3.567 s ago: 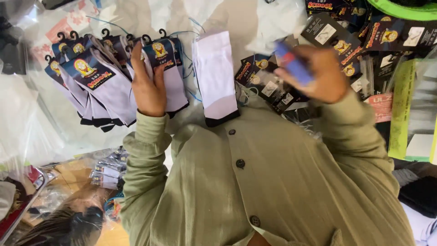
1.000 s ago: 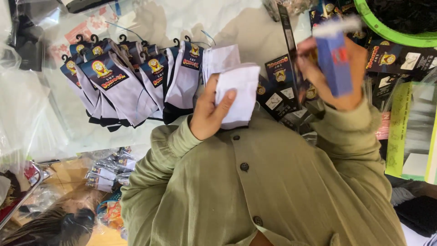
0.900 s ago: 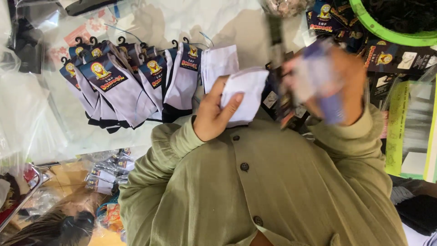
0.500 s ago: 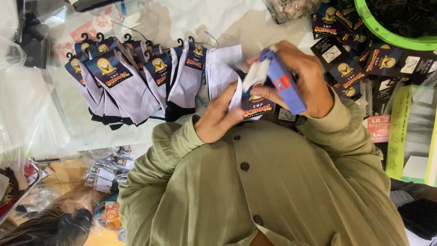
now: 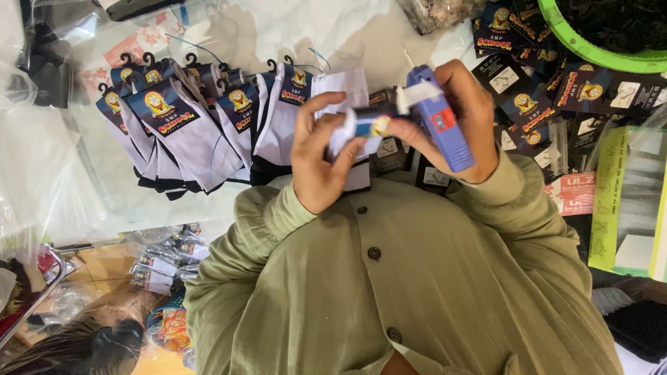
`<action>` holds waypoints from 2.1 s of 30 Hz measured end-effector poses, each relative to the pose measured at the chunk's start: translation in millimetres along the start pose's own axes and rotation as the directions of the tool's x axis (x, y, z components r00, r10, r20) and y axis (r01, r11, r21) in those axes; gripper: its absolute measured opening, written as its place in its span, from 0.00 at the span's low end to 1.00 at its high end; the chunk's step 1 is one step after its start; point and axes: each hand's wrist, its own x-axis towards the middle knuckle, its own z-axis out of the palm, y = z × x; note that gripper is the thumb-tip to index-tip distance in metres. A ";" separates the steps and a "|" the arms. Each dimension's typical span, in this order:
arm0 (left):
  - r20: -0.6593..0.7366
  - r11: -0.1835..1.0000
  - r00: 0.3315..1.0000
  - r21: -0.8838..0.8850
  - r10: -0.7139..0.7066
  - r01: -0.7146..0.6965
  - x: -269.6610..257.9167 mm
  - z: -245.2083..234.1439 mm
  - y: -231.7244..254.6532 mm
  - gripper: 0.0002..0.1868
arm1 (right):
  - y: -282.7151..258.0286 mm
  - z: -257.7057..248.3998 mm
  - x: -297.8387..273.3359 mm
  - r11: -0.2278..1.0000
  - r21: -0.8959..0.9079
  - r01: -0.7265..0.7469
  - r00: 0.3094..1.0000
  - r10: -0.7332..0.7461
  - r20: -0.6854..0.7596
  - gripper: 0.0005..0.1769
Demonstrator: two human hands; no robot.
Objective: Attaching cardboard brand tags to pairs of socks using a manual tagging gun
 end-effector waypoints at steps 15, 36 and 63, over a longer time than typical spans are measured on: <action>-0.317 0.985 0.939 -0.145 -0.135 0.093 -5.7 12.1 -32.2 0.09 | 6.4 28.8 1.8 0.967 -0.013 0.255 0.967 -0.255 -0.006 0.13; -0.266 0.977 0.949 0.172 0.171 -0.128 -3.4 11.2 3.4 0.10 | 51.7 44.6 -6.0 0.926 0.273 0.261 0.954 -0.291 0.073 0.13; -0.014 0.943 0.964 -0.212 -0.265 0.256 -8.9 -110.4 -63.3 0.38 | 46.9 -87.9 -42.6 0.964 -0.257 0.068 0.987 -0.027 0.161 0.15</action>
